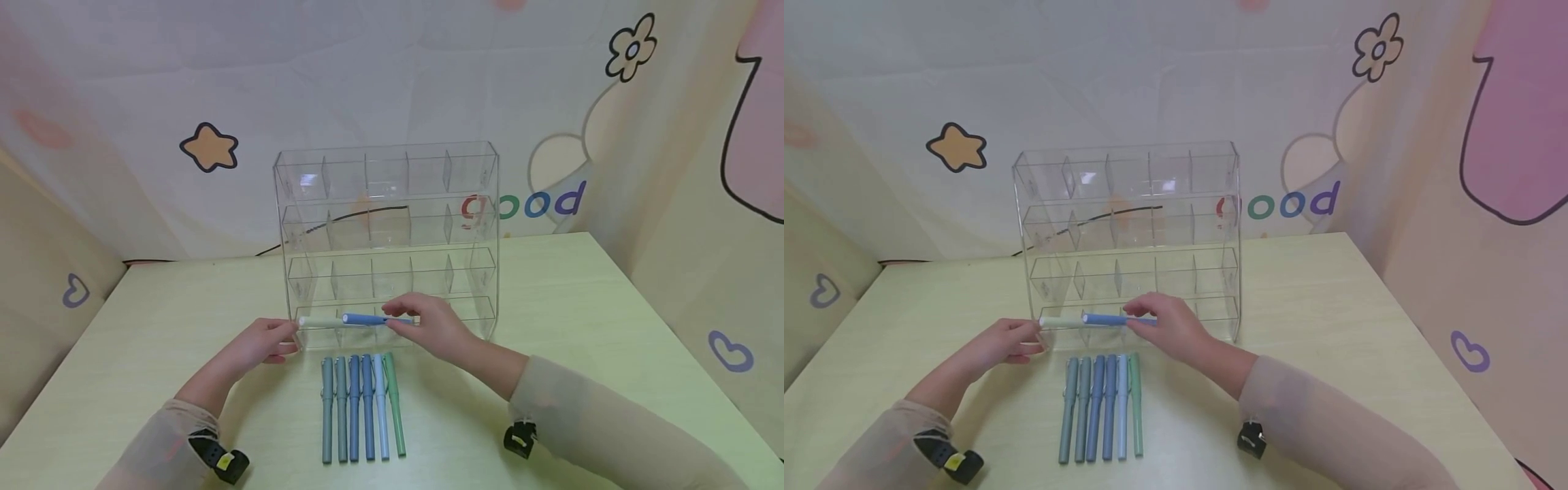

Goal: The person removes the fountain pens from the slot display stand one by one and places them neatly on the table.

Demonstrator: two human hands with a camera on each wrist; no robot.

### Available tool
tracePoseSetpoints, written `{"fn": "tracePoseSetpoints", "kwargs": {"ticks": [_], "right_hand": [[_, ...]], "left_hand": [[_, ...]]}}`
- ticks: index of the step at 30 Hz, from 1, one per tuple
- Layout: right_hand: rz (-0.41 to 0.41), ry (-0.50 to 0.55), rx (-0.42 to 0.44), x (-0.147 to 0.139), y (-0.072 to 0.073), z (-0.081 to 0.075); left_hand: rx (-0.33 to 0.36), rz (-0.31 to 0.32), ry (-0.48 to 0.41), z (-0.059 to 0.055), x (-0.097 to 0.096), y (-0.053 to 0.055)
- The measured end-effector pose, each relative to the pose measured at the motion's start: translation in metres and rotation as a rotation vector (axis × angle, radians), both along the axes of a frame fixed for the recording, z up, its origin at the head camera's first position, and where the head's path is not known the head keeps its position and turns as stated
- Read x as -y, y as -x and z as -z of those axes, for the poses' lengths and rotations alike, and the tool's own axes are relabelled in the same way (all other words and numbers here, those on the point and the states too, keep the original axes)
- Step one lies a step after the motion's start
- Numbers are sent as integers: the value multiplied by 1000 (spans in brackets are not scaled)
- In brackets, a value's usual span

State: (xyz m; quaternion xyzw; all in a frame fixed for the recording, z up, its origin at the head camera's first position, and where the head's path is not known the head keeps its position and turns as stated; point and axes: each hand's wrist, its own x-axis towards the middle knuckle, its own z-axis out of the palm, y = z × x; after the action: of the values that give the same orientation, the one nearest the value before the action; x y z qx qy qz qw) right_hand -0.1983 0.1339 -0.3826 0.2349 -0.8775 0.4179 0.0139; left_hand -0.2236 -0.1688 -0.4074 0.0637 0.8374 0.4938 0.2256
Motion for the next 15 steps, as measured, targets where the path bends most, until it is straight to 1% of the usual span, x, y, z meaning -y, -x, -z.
{"fn": "tracePoseSetpoints", "kwargs": {"ticks": [6,9,13,15], "right_hand": [[-33,-32,-2,8,12,7],[-59,-42,2,13,15,8],[-71,-101,-20,19,17,11],[-71,-146,-53,21,19,11]], "left_hand": [[6,2,-3,0,1,1],[8,0,-4,1,1,1],[5,3,-6,1,1,1],[2,7,-7,0,1,0]]}}
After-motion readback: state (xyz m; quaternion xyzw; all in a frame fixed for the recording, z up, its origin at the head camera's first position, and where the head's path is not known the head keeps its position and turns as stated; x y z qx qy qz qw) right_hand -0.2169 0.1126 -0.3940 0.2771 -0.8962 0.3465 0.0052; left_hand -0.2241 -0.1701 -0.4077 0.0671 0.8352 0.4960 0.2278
